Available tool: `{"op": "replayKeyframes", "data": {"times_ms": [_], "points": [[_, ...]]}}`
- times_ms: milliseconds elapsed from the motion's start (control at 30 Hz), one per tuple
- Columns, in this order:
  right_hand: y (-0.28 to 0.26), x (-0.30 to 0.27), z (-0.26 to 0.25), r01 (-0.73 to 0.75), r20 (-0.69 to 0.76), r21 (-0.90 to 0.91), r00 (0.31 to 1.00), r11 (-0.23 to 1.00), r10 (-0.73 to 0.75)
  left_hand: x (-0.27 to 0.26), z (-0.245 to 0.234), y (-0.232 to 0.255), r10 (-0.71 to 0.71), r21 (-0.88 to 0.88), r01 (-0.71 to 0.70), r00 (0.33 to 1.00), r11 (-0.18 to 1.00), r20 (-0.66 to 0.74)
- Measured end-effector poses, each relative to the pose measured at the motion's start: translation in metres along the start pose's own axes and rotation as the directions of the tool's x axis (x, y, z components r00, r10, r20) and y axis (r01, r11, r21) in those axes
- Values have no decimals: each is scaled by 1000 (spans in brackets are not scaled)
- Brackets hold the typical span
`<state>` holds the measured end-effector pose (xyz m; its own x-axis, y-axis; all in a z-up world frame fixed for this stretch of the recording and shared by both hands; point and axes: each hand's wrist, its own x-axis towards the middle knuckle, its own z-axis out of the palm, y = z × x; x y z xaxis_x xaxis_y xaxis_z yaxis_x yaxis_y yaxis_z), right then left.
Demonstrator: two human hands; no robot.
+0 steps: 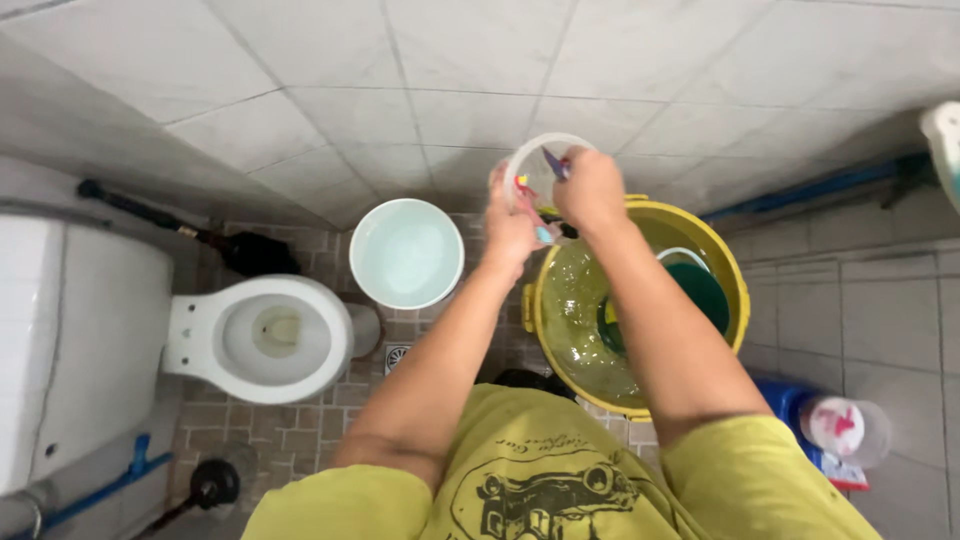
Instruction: The person rinses a blue soap dispenser, a green paint bucket, a green plastic container, and a clear plastic container with toothbrushes using water from a yellow bucket. They then place the rinsed items on a wall-mounted corner shelf.
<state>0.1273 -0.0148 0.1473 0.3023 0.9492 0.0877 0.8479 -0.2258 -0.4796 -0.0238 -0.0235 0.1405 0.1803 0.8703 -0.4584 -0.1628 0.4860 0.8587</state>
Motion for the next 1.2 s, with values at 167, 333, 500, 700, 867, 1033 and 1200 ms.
{"op": "replayKeyframes", "data": {"times_ms": [167, 333, 500, 700, 867, 1033, 1200], "points": [[5, 11, 30, -81, 131, 97, 989, 992, 68, -8, 8, -1, 82, 153, -93, 994, 984, 78], [-13, -5, 4, -39, 131, 184, 991, 982, 15, -16, 4, 6, 74, 70, -85, 987, 994, 145], [-54, -33, -41, 132, 13, -138, 991, 982, -131, -18, 0, 15, -84, 43, 80, 989, 996, 119], [-48, -60, -65, 307, -381, -21, 878, 952, -291, 2, -9, 9, -65, 147, 56, 996, 987, 56], [-9, -83, -75, 49, -432, 438, 887, 898, 162, 12, -15, 8, -68, 99, 46, 972, 994, 226], [65, -159, -113, -25, -528, 437, 803, 899, 278, 13, -14, 16, -113, 234, 43, 949, 971, 294], [149, -279, -156, -288, -598, 175, 729, 942, 334, 10, -6, 19, -136, 238, 67, 948, 969, 287]]}}
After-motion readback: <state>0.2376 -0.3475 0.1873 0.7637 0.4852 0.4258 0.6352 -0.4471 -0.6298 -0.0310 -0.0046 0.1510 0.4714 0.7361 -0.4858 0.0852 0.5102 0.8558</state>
